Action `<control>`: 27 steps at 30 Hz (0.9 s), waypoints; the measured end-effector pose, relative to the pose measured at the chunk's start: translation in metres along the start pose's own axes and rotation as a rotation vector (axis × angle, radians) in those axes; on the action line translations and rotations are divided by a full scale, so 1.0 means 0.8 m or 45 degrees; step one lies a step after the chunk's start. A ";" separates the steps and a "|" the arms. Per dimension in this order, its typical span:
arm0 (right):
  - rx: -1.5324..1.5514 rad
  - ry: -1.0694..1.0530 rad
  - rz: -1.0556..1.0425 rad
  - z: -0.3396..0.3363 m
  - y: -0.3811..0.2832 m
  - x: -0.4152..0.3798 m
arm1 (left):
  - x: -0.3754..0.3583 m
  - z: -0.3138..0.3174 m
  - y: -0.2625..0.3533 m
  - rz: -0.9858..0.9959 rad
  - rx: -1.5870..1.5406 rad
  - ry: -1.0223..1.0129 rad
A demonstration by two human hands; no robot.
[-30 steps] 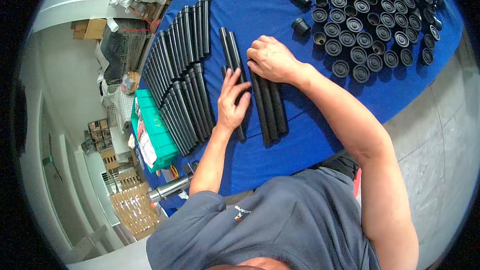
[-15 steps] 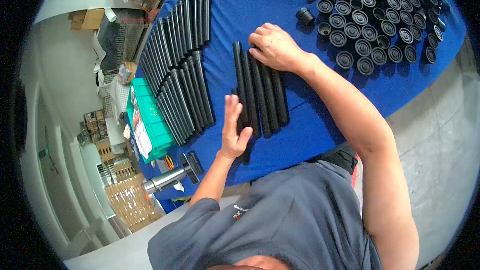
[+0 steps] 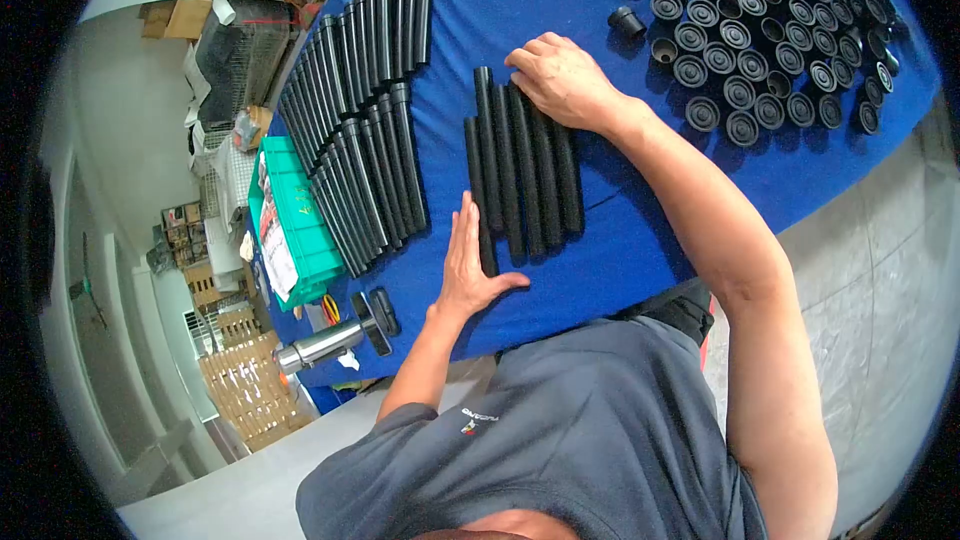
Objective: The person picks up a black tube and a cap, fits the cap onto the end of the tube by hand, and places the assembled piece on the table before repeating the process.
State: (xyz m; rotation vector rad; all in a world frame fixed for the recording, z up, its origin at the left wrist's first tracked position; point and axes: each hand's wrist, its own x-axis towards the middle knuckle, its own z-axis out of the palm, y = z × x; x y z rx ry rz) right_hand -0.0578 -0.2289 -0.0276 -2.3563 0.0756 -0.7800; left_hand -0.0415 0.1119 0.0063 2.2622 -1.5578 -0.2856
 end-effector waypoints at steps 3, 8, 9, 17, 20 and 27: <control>0.046 0.090 -0.021 0.004 0.001 0.001 | 0.045 -0.001 0.000 0.082 -0.117 0.048; 0.082 0.067 0.035 -0.006 -0.005 0.003 | 0.083 0.007 0.001 0.190 -0.038 0.053; 0.080 0.075 0.048 -0.009 -0.009 0.003 | 0.088 0.010 0.003 0.212 -0.016 0.065; 0.152 0.091 0.056 -0.026 0.022 0.011 | 0.138 0.034 0.025 0.228 0.035 0.198; 0.197 0.125 -0.005 -0.028 0.037 0.016 | 0.146 0.041 0.032 0.237 0.031 0.234; 0.109 0.087 0.028 -0.034 0.056 0.013 | 0.157 0.045 0.047 0.200 0.058 0.224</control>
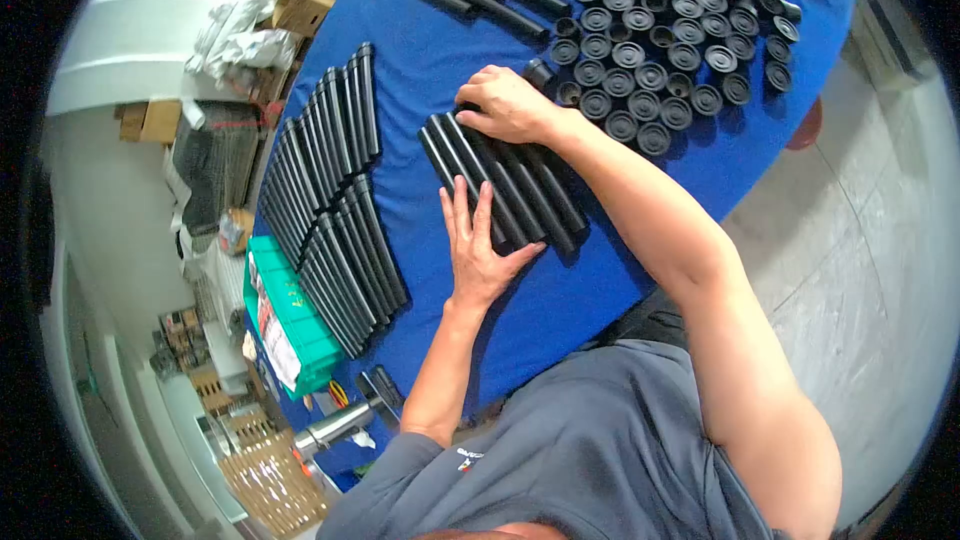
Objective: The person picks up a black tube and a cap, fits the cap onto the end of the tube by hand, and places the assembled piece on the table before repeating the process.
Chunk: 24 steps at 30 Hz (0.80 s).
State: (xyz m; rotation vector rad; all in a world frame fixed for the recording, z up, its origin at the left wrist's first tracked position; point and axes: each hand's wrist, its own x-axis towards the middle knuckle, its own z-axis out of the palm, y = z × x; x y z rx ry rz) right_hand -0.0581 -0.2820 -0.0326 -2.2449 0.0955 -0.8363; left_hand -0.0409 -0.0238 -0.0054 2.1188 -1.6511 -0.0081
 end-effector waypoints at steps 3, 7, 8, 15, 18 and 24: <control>-0.108 0.042 0.158 -0.002 0.001 0.004 | 0.006 0.002 0.005 -0.002 0.045 -0.022; -0.163 0.247 0.222 -0.007 0.002 -0.003 | 0.004 0.002 0.003 0.007 0.042 -0.017; -0.143 0.294 0.221 -0.004 0.002 -0.004 | 0.003 0.003 0.004 0.012 0.037 -0.004; -0.023 0.303 0.184 -0.007 0.015 -0.001 | 0.003 0.001 0.003 -0.006 0.059 -0.036; 0.033 0.298 0.178 -0.014 0.013 -0.005 | 0.004 0.001 0.005 0.001 0.051 -0.034; 0.136 0.207 0.228 -0.020 0.008 -0.005 | 0.005 0.000 0.005 0.004 0.035 -0.037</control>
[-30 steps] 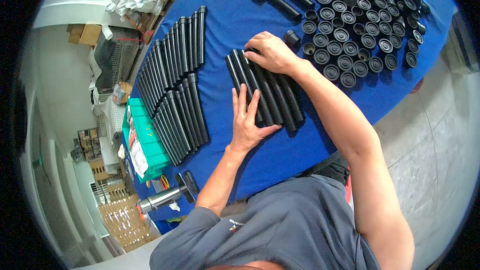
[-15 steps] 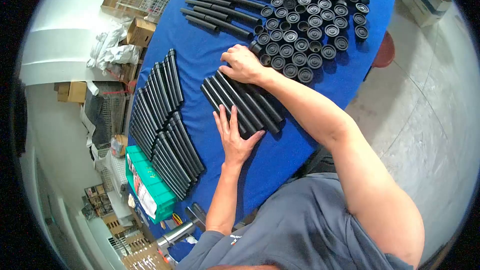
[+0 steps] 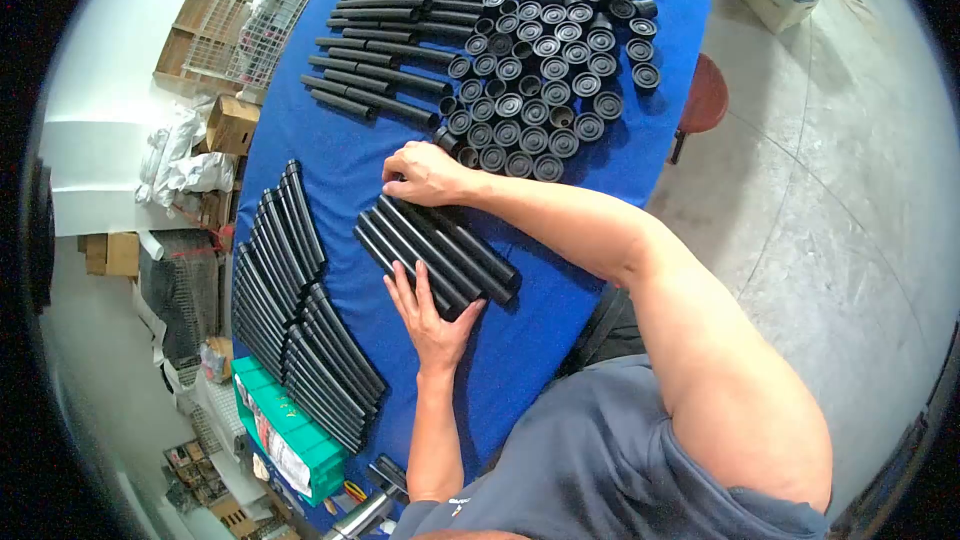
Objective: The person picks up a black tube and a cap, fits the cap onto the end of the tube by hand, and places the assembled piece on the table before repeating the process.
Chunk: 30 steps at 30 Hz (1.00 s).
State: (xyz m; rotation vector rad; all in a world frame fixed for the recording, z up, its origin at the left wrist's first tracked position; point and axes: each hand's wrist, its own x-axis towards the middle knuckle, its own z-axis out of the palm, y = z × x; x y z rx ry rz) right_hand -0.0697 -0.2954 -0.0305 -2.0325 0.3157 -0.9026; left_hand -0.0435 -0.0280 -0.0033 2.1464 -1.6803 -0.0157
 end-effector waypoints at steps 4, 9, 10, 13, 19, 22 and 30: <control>0.122 -0.118 0.070 -0.019 -0.009 0.003 | 0.000 0.000 -0.001 -0.011 0.008 -0.008; 0.289 -0.099 0.176 -0.030 -0.009 0.006 | 0.000 -0.001 -0.002 -0.002 0.010 -0.006; 0.222 -0.091 0.148 -0.028 -0.007 0.006 | 0.000 -0.001 -0.001 -0.006 0.006 -0.001; 0.021 -0.071 0.049 -0.017 -0.003 0.000 | -0.004 0.001 -0.002 -0.049 0.000 -0.016; -0.111 -0.269 -0.105 -0.002 -0.019 -0.015 | -0.002 0.004 -0.003 -0.001 0.014 0.011; -0.151 -0.221 -0.191 0.003 -0.018 -0.019 | 0.005 0.005 -0.001 -0.018 0.023 -0.024; -0.087 -0.243 -0.100 0.000 -0.015 -0.016 | 0.020 -0.020 -0.024 -0.115 -0.148 0.064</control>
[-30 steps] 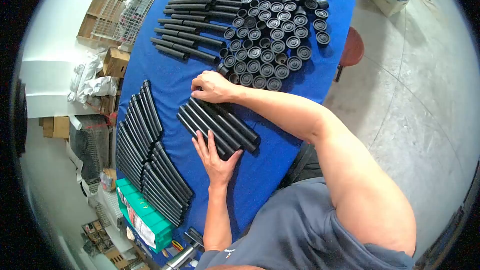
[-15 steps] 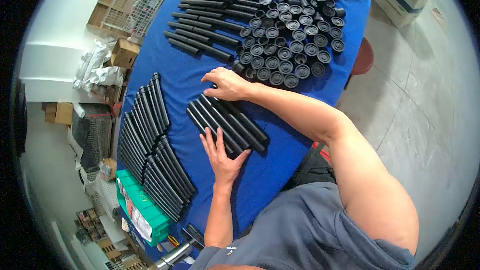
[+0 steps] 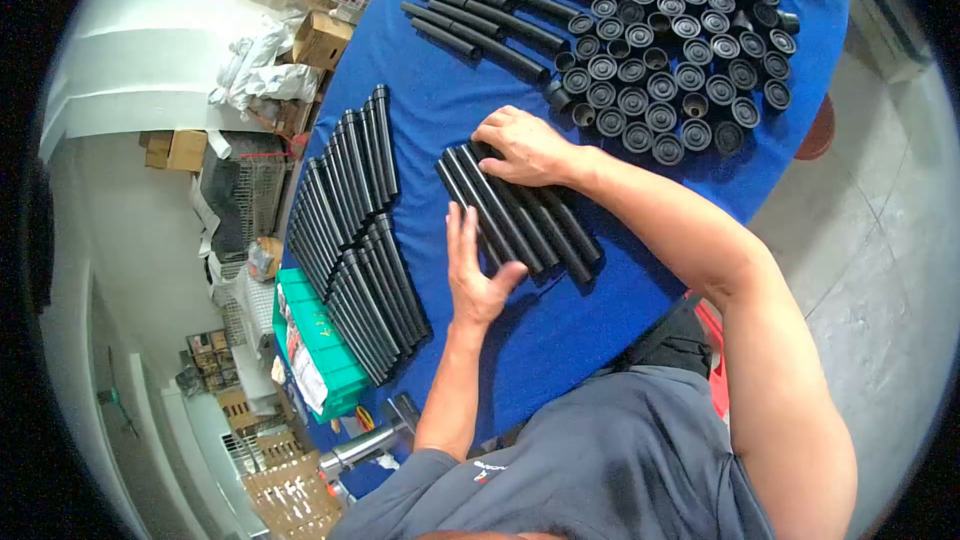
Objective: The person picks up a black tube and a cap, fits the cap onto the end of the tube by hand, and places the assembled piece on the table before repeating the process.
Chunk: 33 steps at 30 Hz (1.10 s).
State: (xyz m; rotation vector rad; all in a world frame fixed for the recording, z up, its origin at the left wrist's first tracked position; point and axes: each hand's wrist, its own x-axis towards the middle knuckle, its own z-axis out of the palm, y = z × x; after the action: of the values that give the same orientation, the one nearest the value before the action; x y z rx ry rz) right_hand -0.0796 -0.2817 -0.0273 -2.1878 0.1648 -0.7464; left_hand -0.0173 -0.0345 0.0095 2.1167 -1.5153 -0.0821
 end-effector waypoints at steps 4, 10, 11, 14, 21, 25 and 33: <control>-0.052 0.002 0.019 0.002 0.003 0.001 | 0.042 -0.010 -0.031 -0.268 -0.254 0.194; -0.008 0.020 0.056 -0.002 -0.001 0.002 | 0.194 -0.016 -0.097 -0.152 -0.056 0.315; -0.011 0.020 0.053 -0.003 -0.002 0.003 | 0.225 -0.011 -0.105 -0.043 0.023 0.274; 0.004 0.033 0.063 0.001 0.001 0.002 | 0.302 0.010 -0.118 0.124 0.167 0.074; 0.038 0.178 -0.003 0.009 0.005 0.003 | 0.384 0.054 -0.149 0.125 0.502 -0.124; 0.033 0.176 0.007 0.008 0.004 0.002 | 0.382 0.060 -0.155 0.139 0.418 -0.021; 0.029 0.182 0.021 0.011 0.005 0.002 | 0.385 0.037 -0.132 -0.377 0.306 0.121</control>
State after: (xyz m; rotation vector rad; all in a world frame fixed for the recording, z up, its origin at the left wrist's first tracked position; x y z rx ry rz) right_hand -0.0728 -0.2797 -0.0338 -2.1096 0.2449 -0.8913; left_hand 0.1770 -0.2974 0.0137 2.4867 -1.1977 0.0992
